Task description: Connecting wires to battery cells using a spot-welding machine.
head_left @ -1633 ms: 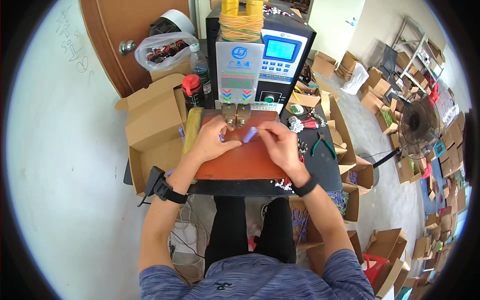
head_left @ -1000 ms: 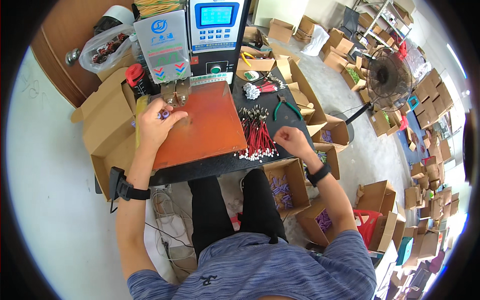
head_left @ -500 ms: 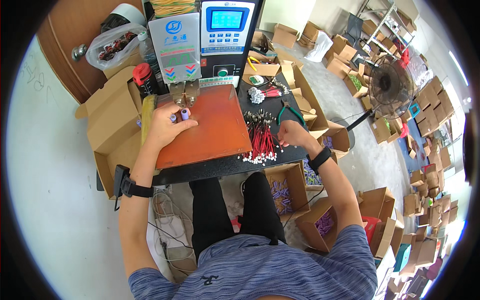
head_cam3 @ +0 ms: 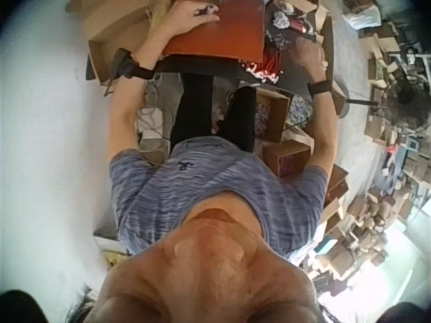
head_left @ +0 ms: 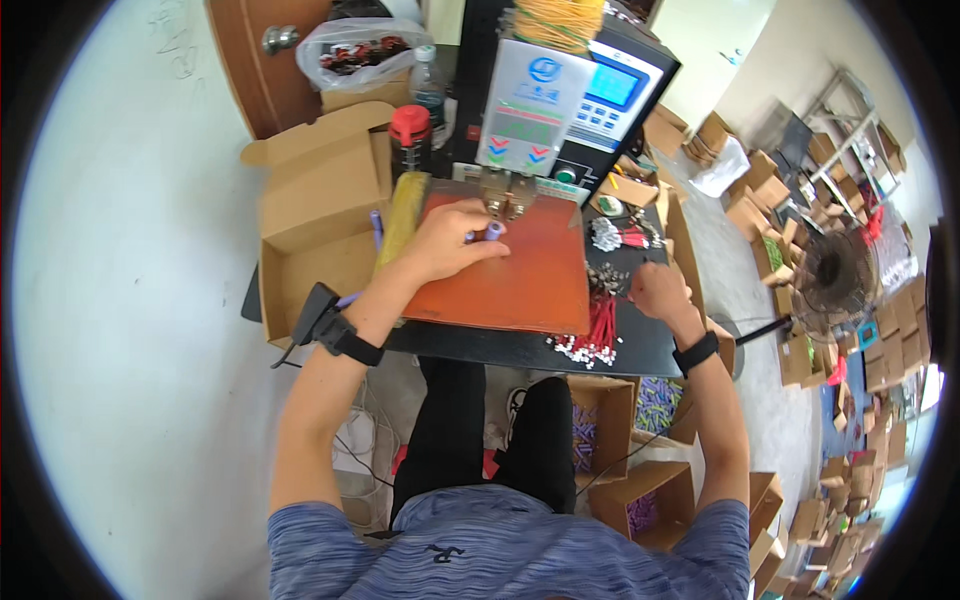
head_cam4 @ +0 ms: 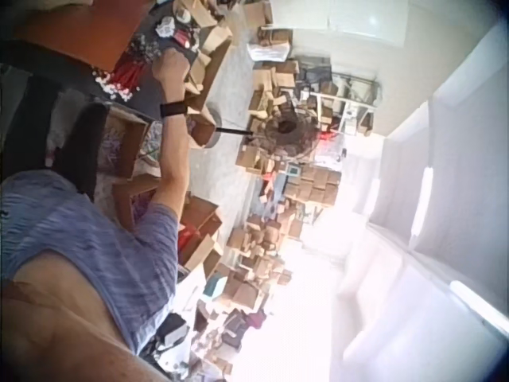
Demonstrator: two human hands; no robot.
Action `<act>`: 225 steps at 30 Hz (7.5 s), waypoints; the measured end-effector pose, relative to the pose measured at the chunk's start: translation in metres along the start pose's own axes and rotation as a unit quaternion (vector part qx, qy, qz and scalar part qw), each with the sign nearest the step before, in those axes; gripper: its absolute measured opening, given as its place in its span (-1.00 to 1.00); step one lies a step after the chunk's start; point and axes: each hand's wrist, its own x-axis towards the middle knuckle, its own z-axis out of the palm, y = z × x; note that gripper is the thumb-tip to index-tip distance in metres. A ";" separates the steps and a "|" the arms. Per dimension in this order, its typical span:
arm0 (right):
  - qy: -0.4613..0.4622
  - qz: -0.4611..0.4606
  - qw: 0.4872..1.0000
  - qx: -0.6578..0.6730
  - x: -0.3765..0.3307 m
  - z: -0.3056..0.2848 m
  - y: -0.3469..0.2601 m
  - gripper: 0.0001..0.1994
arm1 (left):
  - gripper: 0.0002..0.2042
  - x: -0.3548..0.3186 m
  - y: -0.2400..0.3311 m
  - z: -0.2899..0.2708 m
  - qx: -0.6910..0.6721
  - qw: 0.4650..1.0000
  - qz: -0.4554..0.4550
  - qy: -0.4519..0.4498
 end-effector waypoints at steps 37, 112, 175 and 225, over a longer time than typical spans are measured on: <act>0.268 -0.072 0.744 0.608 0.045 -0.016 -0.156 -0.94 | -0.79 -0.002 -0.001 0.002 0.007 0.999 -0.011 -0.031; 0.333 -0.163 0.785 0.497 0.031 -0.036 -0.170 -0.94 | -0.81 0.001 0.009 0.000 0.087 0.996 -0.003 -0.001; 0.035 0.164 0.927 0.337 -0.025 0.085 -0.004 -0.67 | -0.71 -0.006 -0.043 -0.002 -0.025 0.997 -0.074 0.000; 0.286 -0.128 0.794 0.520 0.038 -0.035 -0.157 -0.89 | -0.74 0.002 0.003 -0.002 0.036 0.999 -0.014 -0.016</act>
